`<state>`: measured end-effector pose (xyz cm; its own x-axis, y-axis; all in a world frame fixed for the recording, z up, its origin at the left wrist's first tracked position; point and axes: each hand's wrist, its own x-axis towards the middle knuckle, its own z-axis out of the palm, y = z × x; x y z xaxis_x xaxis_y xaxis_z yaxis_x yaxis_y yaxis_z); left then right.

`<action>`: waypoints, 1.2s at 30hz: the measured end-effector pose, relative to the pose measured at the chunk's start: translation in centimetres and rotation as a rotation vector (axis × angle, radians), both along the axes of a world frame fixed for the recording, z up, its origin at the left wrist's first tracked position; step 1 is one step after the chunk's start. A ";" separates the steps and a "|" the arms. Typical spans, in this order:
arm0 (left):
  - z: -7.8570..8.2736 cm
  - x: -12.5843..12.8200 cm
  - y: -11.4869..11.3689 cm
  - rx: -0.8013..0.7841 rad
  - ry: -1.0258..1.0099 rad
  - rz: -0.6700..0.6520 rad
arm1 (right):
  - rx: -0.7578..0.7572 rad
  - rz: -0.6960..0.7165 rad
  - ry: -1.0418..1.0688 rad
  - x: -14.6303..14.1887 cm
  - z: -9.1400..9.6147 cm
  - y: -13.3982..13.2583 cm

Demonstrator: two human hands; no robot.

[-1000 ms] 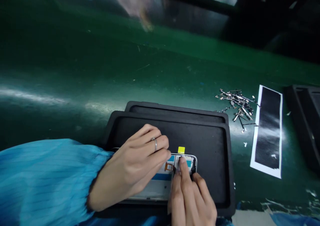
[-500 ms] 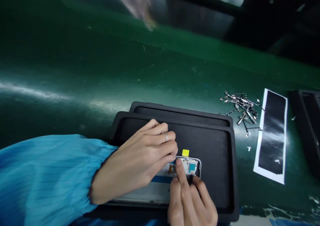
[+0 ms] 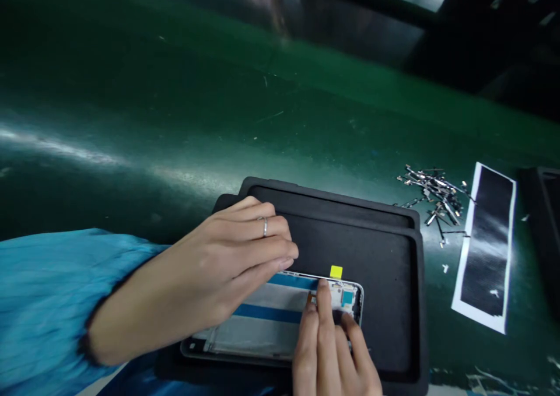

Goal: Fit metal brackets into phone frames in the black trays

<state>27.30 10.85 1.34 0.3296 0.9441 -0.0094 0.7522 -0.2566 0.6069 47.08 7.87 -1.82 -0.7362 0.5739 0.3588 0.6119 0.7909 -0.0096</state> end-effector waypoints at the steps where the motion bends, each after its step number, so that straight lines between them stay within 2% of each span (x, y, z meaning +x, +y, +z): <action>1: 0.1 -0.3 -0.2 0.019 -0.005 0.012 | 0.014 0.004 -0.021 -0.1 0.0 -0.1; 4: -0.1 -1.0 -0.6 0.078 -0.007 0.055 | 0.047 -0.003 -0.043 -0.2 -0.3 -0.3; 7: -0.7 -1.8 -0.8 0.166 0.011 0.115 | 0.065 -0.033 0.035 -0.2 -0.6 -0.4; 10: -1.1 -2.9 -0.7 0.238 0.083 0.182 | 0.043 -0.023 0.109 -0.3 -0.9 -0.3; 15: -1.8 -4.2 -0.2 0.311 0.182 0.260 | 0.074 0.000 0.096 -0.5 -1.3 -0.1; 19: -2.3 -4.7 0.0 0.253 0.228 0.249 | 0.072 0.018 0.125 -0.8 -1.2 0.2; 24: -2.4 -4.9 0.1 0.158 0.176 0.225 | 0.011 -0.001 0.126 -1.1 -0.7 0.2; 36: -2.4 -4.8 0.2 0.154 0.201 0.206 | -0.045 -0.027 0.089 -0.9 -0.3 0.1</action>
<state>22.50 11.00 -1.10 0.1380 0.9860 0.0935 0.8987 -0.1644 0.4067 46.17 8.01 -2.13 -0.6870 0.6097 0.3954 0.6278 0.7719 -0.0996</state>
